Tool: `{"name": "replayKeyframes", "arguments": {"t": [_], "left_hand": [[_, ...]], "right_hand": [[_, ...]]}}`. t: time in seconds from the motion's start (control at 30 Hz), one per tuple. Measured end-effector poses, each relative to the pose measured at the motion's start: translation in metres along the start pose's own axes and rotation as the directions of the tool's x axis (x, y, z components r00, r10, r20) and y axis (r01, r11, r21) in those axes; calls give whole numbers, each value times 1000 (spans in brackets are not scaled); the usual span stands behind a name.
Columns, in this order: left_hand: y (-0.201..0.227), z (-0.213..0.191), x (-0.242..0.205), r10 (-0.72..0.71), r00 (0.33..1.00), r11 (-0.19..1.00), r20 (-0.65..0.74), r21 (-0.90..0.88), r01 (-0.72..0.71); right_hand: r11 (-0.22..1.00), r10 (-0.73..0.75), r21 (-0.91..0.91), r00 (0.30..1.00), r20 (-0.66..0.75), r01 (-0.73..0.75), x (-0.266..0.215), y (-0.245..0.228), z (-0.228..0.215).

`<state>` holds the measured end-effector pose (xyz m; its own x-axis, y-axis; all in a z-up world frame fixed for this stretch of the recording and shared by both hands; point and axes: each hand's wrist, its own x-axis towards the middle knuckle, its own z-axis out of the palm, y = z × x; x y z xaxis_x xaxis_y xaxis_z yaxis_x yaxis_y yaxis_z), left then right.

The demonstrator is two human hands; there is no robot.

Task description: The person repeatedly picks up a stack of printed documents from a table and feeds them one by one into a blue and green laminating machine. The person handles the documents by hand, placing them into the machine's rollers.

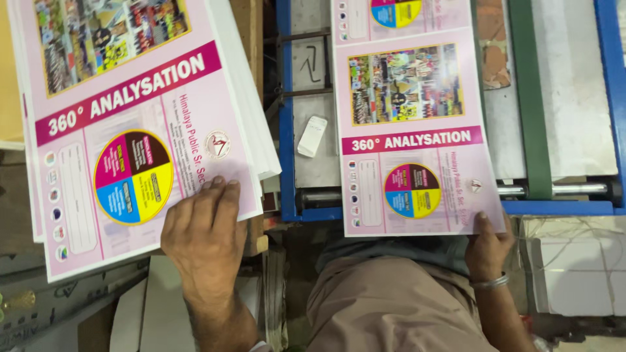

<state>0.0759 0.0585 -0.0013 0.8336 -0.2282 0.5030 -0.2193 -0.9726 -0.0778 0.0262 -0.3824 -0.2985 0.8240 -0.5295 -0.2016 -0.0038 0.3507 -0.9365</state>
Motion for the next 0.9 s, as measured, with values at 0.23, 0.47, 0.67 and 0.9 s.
{"name": "replayKeyframes", "arguments": {"t": [0.23, 0.47, 0.67, 0.9], "left_hand": [[3, -2, 3, -9, 1000, 1000, 6, 25, 9], [4, -9, 5, -37, 993, 998, 112, -46, 43], [-31, -31, 4, -75, 993, 941, 92, -324, 101], [13, -41, 2, -82, 990, 945, -112, -323, 42]], "right_hand": [[998, -32, -58, 999, 19, 33, 27, 6, 20], [986, 168, 13, 986, -7, -168, 80, 22, 42], [935, 348, -36, 898, 270, -352, 58, 2, 54], [927, 342, -89, 719, 606, -365, -7, -84, 134]]}}
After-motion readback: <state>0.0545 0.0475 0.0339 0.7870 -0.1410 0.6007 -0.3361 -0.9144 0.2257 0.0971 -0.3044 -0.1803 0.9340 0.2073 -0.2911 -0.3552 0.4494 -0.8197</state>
